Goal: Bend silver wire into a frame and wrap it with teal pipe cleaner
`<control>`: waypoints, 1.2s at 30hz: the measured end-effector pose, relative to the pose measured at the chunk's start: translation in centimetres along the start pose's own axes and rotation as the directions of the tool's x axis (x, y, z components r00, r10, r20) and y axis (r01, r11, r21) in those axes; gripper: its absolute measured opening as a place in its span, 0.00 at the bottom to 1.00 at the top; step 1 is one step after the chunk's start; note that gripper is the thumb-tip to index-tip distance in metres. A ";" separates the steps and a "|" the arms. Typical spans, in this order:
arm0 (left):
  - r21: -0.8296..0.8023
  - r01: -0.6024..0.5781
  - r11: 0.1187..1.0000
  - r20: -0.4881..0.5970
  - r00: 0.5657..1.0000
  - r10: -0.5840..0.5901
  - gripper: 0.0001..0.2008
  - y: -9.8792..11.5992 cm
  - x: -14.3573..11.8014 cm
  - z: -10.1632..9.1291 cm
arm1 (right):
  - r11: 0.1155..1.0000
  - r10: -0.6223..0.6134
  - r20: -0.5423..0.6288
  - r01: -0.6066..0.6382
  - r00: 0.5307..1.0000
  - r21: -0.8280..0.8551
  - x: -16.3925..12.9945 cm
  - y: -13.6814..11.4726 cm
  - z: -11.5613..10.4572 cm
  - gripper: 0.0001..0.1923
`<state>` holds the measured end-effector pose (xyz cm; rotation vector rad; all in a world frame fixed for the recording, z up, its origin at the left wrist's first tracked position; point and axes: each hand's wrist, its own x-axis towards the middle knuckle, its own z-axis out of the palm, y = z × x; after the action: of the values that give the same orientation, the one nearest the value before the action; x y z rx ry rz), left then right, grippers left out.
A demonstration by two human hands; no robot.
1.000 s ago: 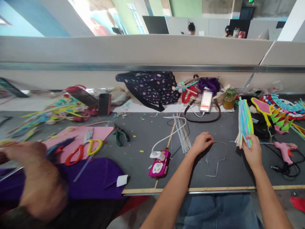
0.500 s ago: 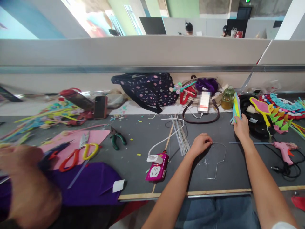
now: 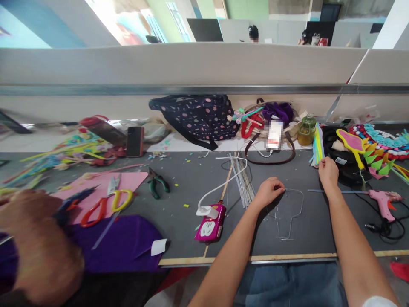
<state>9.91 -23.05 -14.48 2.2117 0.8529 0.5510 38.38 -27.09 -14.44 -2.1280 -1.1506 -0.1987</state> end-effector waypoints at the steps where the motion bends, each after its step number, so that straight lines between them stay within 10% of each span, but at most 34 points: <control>1: 0.000 -0.001 1.000 0.000 1.000 0.001 0.04 0.0 0.0 0.0 | 1.000 0.023 0.013 -0.023 1.000 0.018 0.0 0.1 0.1 0.08; 18: 0.002 -0.001 1.000 0.002 1.000 0.001 0.04 0.0 0.0 0.1 | 0.977 0.121 0.037 -0.126 0.992 0.175 -1.4 1.0 -0.6 0.09; 36: -0.043 -0.009 0.999 -0.018 1.000 0.008 0.05 -0.3 0.0 0.2 | 0.991 0.004 0.036 0.001 0.999 -0.137 -2.3 -0.8 -2.1 0.10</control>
<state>9.87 -22.98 -14.85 2.1756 0.8335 0.5886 36.75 -29.72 -13.51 -2.2603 -1.1868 -0.2455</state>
